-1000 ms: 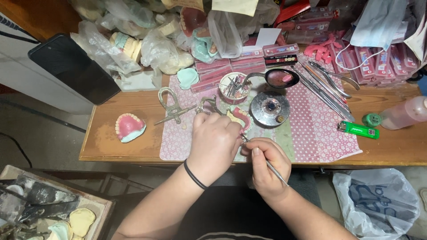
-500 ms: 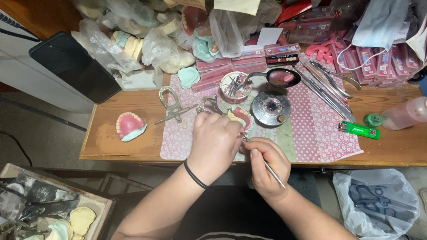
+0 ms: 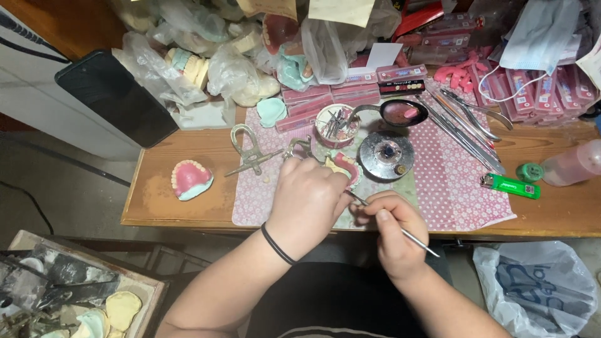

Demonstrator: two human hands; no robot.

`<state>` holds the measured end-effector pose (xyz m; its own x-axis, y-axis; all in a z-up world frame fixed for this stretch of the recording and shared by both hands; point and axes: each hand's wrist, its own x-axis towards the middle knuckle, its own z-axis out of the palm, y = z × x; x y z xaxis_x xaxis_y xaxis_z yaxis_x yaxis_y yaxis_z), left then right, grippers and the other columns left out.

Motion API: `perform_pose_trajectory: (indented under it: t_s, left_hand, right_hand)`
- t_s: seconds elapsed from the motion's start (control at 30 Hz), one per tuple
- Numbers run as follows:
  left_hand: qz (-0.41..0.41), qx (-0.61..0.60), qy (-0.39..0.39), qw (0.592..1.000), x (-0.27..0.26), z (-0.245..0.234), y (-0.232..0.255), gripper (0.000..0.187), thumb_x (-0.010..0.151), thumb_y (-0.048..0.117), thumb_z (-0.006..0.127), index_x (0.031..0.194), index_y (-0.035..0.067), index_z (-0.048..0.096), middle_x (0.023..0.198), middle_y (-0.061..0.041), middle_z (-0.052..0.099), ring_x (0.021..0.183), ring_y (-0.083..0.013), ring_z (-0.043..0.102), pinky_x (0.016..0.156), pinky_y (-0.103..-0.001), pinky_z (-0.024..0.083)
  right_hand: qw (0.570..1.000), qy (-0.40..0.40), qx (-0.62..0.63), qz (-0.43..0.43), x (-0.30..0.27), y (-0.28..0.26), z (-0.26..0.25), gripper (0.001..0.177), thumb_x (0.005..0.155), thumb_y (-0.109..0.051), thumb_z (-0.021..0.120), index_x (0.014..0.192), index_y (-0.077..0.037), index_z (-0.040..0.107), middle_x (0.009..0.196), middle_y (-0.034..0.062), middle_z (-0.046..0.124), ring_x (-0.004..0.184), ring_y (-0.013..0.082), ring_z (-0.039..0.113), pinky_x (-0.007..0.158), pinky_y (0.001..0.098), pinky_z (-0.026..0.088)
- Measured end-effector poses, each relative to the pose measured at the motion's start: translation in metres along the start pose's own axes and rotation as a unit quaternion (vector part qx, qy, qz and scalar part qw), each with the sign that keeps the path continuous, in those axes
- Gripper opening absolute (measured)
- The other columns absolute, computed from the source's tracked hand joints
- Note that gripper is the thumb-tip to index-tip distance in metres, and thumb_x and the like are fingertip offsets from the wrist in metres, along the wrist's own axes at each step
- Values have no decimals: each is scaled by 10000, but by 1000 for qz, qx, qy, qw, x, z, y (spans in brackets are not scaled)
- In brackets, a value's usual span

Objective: The person works on a dental model, using a brush to apply a substance to the pink gum area. They then open a drawer, retrieve a metal wire, and use pliers to cut and bend the wire into a small loop.

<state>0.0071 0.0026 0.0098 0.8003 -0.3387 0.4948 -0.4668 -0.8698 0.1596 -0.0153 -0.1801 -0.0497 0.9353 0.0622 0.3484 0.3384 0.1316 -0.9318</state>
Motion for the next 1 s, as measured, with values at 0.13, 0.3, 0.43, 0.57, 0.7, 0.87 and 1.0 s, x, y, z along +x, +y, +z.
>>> perform_pose_trajectory:
  t_s: [0.13, 0.3, 0.43, 0.57, 0.7, 0.87, 1.0]
  left_hand:
    - [13, 13, 26, 1000, 2, 1, -1, 231, 871, 301, 772, 712, 184, 652, 681, 20, 610, 747, -284, 581, 784, -444, 398]
    - [59, -26, 62, 996, 25, -24, -9, 175, 953, 235, 671, 794, 162, 663, 677, -3, 566, 770, -238, 613, 739, -408, 402]
    - [102, -5, 92, 991, 79, -45, -11, 233, 970, 211, 650, 748, 149, 623, 658, -27, 532, 757, -259, 586, 721, -411, 385]
    - [198, 19, 115, 973, 134, -11, -32, 221, 872, 186, 742, 689, 181, 617, 646, 28, 562, 723, -232, 548, 740, -405, 387]
    - [252, 41, 47, 966, 158, 18, -42, 245, 817, 128, 812, 672, 221, 637, 637, 75, 571, 745, -224, 529, 752, -397, 362]
    - [262, 59, -12, 963, 161, 25, -39, 61, 865, 193, 765, 824, 231, 743, 723, 92, 636, 802, -237, 533, 754, -420, 354]
    - [254, 17, -4, 967, 162, 25, -43, 172, 1016, 354, 693, 999, 222, 803, 789, 81, 637, 861, -251, 543, 746, -432, 329]
  right_hand:
    - [995, 26, 79, -46, 3, 9, -15, 218, 1028, -120, 493, 943, 46, 606, 906, 195, 604, 801, 338, 757, 668, 346, 652]
    - [963, 129, -44, -233, 31, 23, -62, 270, 972, -107, 528, 830, 107, 609, 799, 269, 625, 615, 284, 660, 649, 429, 607]
    - [966, 159, -14, -202, 36, 28, -78, 266, 1028, -137, 515, 893, 84, 578, 846, 250, 622, 669, 252, 679, 713, 418, 644]
    - [973, 193, 55, -117, 33, 24, -78, 210, 1024, -150, 528, 944, 39, 572, 880, 199, 613, 667, 229, 662, 701, 360, 647]
    - [977, 180, 66, -89, 31, 21, -80, 171, 1039, -138, 532, 996, 17, 590, 956, 182, 609, 693, 251, 651, 734, 361, 635]
    - [979, 176, 66, -81, 30, 18, -79, 169, 1046, -121, 518, 997, 21, 595, 952, 175, 615, 710, 267, 669, 747, 379, 633]
    - [979, 180, 60, -76, 30, 19, -79, 182, 1046, -143, 534, 995, 18, 603, 949, 170, 625, 714, 275, 676, 728, 370, 629]
